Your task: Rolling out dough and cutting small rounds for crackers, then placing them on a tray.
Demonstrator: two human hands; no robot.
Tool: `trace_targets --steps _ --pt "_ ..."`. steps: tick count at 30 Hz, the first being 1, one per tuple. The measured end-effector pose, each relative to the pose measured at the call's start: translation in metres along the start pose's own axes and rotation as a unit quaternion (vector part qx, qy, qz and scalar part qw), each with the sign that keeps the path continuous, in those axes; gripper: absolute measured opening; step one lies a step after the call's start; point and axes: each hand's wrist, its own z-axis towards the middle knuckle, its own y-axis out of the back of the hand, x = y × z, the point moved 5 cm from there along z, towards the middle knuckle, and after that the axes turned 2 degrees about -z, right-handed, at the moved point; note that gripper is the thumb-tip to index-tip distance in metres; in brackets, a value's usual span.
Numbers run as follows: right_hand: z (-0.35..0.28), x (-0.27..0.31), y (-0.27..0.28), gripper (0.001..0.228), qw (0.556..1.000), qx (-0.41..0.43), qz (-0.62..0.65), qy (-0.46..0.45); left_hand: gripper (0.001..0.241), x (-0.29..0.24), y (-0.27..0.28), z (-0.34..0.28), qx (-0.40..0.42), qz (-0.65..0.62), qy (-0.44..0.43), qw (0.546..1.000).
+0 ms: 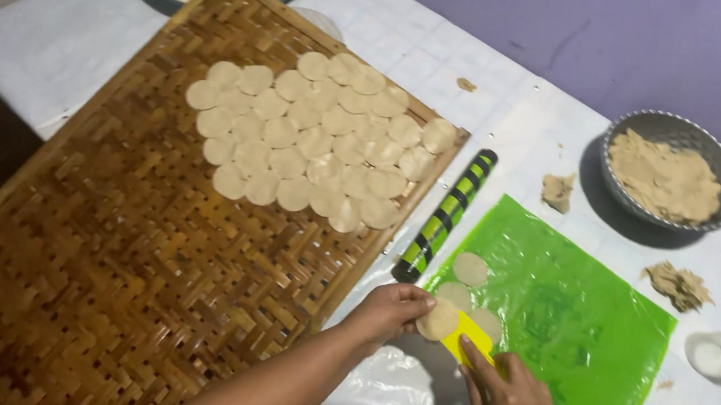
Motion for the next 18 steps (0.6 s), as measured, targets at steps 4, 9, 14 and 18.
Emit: trace_targets --steps 4,9,14,18 --pt "0.021 0.030 -0.002 0.033 1.000 0.010 0.000 0.012 0.013 -0.027 0.019 -0.007 -0.049 0.101 -0.177 0.978" --pt "0.044 0.030 -0.021 0.033 0.996 0.083 -0.007 -0.044 0.015 -0.107 0.079 -0.043 -0.250 0.200 -0.193 0.928" --pt "0.048 0.007 -0.070 0.035 0.987 0.137 -0.030 -0.079 0.018 -0.196 0.188 -0.079 -0.424 0.281 -0.216 0.834" --pt "0.052 -0.019 -0.122 0.039 0.986 0.157 0.018 -0.048 0.016 -0.246 0.249 -0.096 -0.483 0.221 -0.324 0.783"
